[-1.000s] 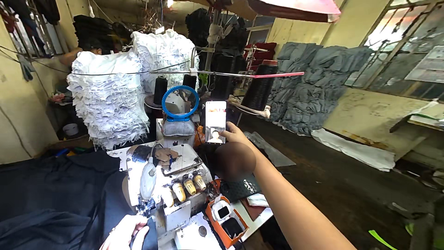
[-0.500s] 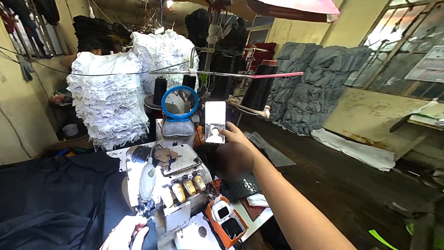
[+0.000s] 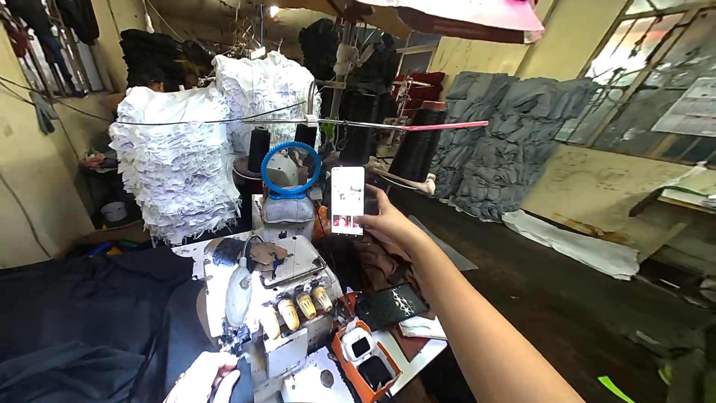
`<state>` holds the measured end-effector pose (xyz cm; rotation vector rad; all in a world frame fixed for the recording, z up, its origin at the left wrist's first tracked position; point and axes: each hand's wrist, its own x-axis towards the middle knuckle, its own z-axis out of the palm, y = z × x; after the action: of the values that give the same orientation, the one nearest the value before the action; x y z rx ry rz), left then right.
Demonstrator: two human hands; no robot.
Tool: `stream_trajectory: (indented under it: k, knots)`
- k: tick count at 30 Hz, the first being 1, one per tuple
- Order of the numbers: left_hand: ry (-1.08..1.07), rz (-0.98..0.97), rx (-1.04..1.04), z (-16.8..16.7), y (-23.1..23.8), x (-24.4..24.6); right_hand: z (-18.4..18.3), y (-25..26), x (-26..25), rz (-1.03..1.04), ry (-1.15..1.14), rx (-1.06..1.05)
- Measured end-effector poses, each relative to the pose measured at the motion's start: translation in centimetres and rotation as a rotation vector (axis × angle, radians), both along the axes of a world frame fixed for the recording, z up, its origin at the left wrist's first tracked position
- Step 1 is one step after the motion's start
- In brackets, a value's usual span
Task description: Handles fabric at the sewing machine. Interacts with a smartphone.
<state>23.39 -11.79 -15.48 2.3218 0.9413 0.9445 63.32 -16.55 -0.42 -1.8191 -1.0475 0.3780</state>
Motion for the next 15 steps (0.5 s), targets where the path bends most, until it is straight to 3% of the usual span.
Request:
stream_trajectory:
  k: [7, 15]
  knots:
    - [0.004, -0.001, 0.009, 0.2, -0.1, 0.0, 2.4, 1.6, 0.4, -0.108, -0.094, 0.204]
    - [-0.027, -0.068, 0.042, -0.4, 0.4, 0.0, 4.6, 4.5, -0.8, -0.176, -0.239, 0.152]
